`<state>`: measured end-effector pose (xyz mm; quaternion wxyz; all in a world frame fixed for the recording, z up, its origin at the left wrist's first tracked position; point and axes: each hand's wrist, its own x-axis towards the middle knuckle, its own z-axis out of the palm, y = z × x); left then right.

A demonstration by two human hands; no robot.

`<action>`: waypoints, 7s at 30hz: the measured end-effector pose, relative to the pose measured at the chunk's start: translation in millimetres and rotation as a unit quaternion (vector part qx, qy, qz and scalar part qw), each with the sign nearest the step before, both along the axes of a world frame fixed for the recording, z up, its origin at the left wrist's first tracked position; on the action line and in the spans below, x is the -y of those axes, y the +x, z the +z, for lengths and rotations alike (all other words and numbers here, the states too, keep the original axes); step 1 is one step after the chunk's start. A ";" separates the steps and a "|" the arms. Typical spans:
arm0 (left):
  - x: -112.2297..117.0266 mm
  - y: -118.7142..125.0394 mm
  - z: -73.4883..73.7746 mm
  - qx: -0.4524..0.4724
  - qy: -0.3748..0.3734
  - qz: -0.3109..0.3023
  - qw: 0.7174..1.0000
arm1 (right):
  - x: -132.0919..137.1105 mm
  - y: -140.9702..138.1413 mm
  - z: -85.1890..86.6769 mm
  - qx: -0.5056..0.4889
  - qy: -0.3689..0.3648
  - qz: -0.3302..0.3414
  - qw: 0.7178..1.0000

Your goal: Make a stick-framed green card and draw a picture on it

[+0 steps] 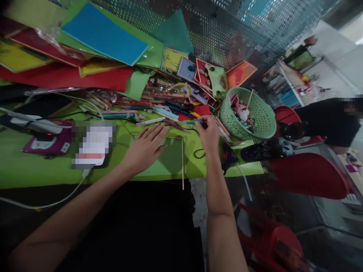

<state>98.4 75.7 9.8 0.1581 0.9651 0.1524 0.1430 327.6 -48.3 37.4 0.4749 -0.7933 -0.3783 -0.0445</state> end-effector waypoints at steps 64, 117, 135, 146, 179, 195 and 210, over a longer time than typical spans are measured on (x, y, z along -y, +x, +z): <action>38.5 20.9 -26.4 -0.025 0.022 -0.156 0.987 | 35.3 -25.8 -54.6 -0.270 0.118 0.042 0.955; 37.2 21.2 -28.7 -0.016 -0.006 -0.148 0.989 | 37.0 -32.4 -53.0 -0.194 0.033 0.070 0.978; 36.6 22.2 -30.2 -0.026 0.011 -0.147 0.989 | 42.7 -37.0 -47.2 -0.226 0.032 0.070 0.971; 36.2 21.7 -28.5 -0.025 0.004 -0.143 0.989 | 56.9 -49.7 -43.3 -0.250 0.013 0.049 0.967; 36.5 20.3 -26.9 -0.030 -0.040 -0.145 0.988 | 125.5 -109.2 -16.7 -0.224 0.026 0.023 0.974; 32.3 12.7 -17.0 -0.002 -0.092 -0.129 0.987 | 86.6 -105.6 -15.4 -0.265 0.186 0.053 0.945; 45.2 6.1 -10.7 0.001 -0.103 -0.123 0.987 | 69.7 -120.1 -12.7 -0.313 0.199 0.030 0.928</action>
